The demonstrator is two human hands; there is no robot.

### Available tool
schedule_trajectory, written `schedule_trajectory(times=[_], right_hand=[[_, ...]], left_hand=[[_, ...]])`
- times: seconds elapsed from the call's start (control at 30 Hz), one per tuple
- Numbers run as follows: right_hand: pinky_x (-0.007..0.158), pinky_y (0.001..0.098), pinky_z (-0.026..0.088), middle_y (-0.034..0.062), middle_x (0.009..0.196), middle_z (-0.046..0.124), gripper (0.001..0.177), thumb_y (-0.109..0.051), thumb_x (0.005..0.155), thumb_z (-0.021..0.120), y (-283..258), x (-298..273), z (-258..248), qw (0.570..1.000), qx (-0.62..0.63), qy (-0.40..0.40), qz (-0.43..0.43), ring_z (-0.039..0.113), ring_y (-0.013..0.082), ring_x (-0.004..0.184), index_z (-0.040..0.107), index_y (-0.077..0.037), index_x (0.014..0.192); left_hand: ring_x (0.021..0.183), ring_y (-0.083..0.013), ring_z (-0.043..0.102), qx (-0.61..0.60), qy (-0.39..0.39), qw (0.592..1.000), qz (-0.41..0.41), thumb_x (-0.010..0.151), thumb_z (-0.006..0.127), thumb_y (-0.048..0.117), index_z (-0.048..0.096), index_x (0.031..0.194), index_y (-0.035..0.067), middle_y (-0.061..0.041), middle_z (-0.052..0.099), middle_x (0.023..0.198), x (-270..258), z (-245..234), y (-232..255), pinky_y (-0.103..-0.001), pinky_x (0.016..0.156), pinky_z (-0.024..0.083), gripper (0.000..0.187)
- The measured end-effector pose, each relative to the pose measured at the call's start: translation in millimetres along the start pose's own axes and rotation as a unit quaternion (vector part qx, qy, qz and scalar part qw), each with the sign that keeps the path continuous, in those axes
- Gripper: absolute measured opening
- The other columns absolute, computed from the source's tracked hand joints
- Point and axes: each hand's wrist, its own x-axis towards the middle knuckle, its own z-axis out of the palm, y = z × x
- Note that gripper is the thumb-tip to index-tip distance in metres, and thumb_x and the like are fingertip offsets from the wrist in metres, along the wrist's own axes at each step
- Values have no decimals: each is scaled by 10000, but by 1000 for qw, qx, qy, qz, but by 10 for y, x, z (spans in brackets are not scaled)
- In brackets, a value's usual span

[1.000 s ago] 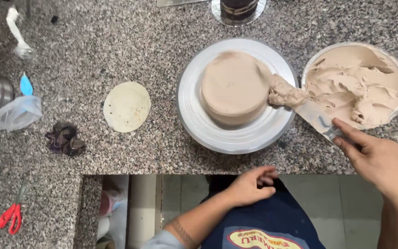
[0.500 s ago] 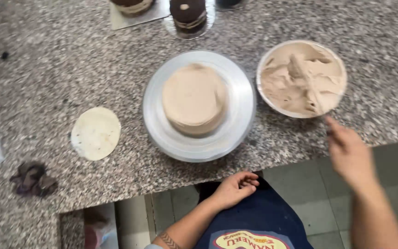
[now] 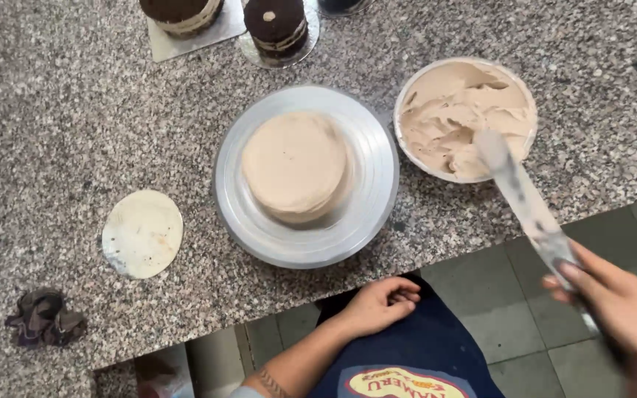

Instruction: The person scoops light brown frosting from a bowl with a spatula and spreads it over the top and sides of a chocolate layer cake on a turntable, rotating the turntable while smoothing the frosting. They then take a small pot of chocolate from the microwave and stir the melted chocolate with the spatula.

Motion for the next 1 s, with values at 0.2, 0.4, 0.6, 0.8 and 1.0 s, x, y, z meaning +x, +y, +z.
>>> schedule_trajectory(times=[0.2, 0.4, 0.6, 0.8, 1.0], right_hand=[[623, 281, 450, 53, 873, 662, 525, -138, 1008, 637, 457, -268, 289, 982, 118, 44, 140, 579, 153, 708, 612, -32, 1521], [537, 340, 526, 172, 868, 692, 652, -135, 1032, 676, 1805, 505, -295, 996, 53, -47, -52, 647, 233, 657, 464, -150, 1649], [683, 324, 530, 84, 795, 748, 550, -280, 990, 685, -1628, -199, 1081, 970, -223, 41, -90, 680, 170, 694, 602, -336, 1530], [723, 410, 566, 68, 865, 768, 529, -490, 1004, 621, -1579, -115, 1205, 884, -429, 76, -172, 723, 310, 787, 577, -489, 1531], [733, 421, 568, 73, 859, 763, 505, -502, 1040, 599, -1626, -214, 1268, 860, -463, 99, -191, 722, 328, 796, 575, -492, 1545]], left_hand=[[1157, -124, 665, -2, -53, 997, -54, 989, 661, 187, 623, 1313, 47, -64, 722, 1224, -397, -731, 270, -310, 1021, 533, 355], [882, -300, 446, -214, 553, 775, 218, 1086, 471, 112, 600, 1109, -103, -182, 621, 987, -1014, -3043, -361, -452, 764, 375, 251], [883, -253, 741, 121, 156, 980, 0, 775, 775, 242, 684, 1161, 48, -130, 757, 924, -452, -325, 481, -393, 814, 602, 441], [983, -300, 706, 164, 458, 870, -82, 989, 537, 290, 708, 1078, 9, -160, 755, 1003, -824, -1917, 646, -470, 890, 560, 341], [1130, -230, 650, 41, 371, 919, 128, 938, 532, 358, 683, 1093, 103, -76, 717, 1187, -236, -577, 394, -396, 1033, 500, 335]])
